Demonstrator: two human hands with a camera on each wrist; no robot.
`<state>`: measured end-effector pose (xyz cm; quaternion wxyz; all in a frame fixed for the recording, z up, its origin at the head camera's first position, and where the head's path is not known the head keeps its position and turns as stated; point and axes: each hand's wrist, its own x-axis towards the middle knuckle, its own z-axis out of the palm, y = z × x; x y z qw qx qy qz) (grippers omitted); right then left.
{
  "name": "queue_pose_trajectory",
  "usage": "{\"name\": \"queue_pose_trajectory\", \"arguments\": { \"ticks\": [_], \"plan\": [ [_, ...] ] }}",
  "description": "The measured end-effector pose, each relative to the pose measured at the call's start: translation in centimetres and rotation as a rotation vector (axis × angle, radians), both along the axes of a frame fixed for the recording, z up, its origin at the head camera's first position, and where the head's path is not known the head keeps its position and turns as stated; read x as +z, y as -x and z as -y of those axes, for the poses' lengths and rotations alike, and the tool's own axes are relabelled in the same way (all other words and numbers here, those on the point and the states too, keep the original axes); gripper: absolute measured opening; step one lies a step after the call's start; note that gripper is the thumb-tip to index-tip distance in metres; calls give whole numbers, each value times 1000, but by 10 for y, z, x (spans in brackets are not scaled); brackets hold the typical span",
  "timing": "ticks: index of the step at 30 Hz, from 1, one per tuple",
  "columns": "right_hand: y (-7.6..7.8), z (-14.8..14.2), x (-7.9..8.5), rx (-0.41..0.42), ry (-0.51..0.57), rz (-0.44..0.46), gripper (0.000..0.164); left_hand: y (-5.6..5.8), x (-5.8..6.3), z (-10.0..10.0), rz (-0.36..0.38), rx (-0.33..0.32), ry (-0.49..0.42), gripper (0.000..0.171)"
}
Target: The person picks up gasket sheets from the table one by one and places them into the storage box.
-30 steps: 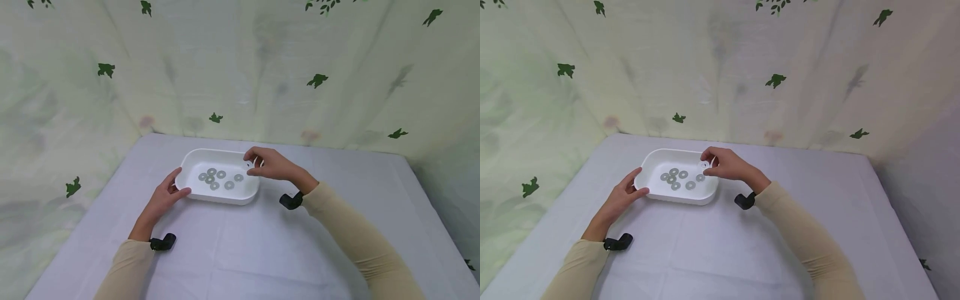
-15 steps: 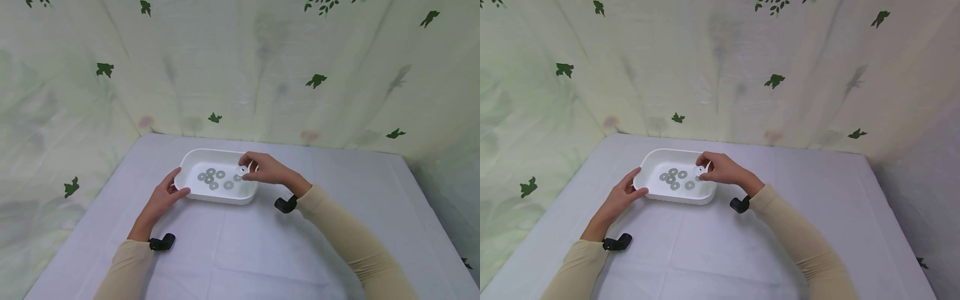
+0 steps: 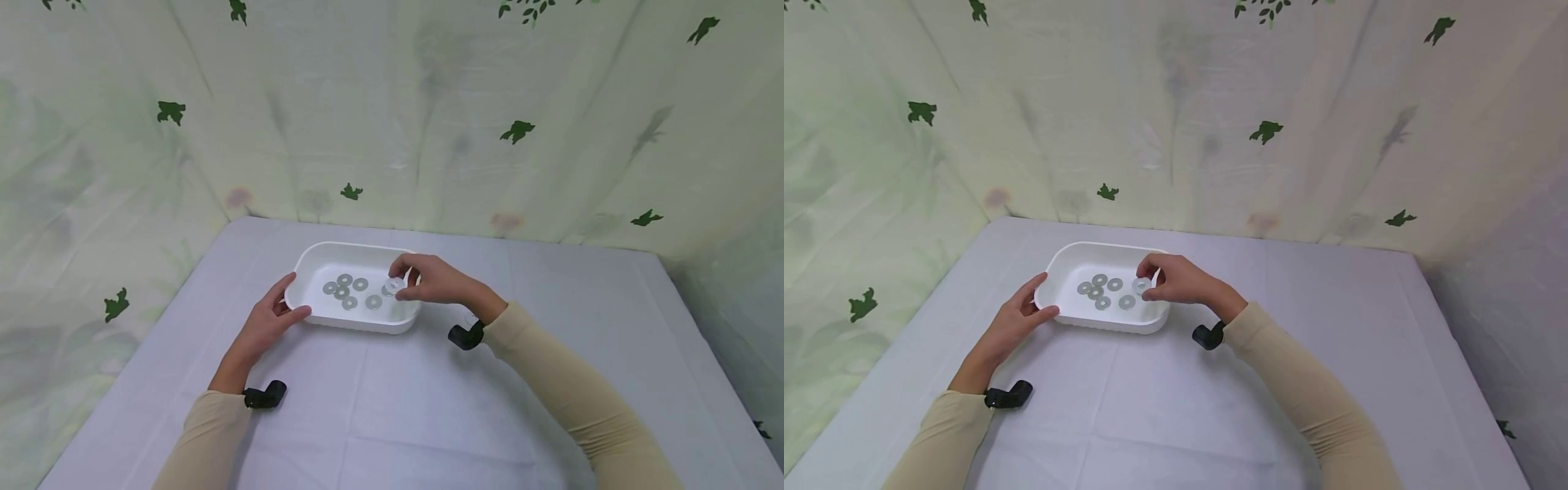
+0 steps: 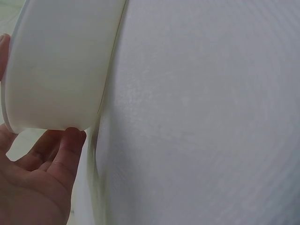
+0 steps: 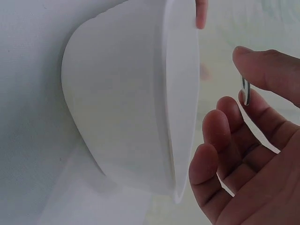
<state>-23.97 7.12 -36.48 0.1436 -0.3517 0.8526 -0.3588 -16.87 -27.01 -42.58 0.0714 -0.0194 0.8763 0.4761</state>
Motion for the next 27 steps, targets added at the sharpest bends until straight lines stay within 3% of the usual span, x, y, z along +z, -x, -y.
{"name": "queue_pose_trajectory", "arguments": {
  "ticks": [5, 10, 19, 27],
  "plan": [
    [1, -2, -2, 5, -14, -19, 41, -1, 1, 0, -1, 0, -2, 90],
    [0, -18, -3, -65, -19, -50, 41, -1, 1, 0, -6, -2, -4, 90],
    [-24, -86, -9, -176, -45, -78, 32, 2, -4, 1, -5, 0, -19, 89],
    [-44, -140, -26, -221, -81, -64, 30, 2, -5, 1, 4, 4, 3, 90]
  ]
}}
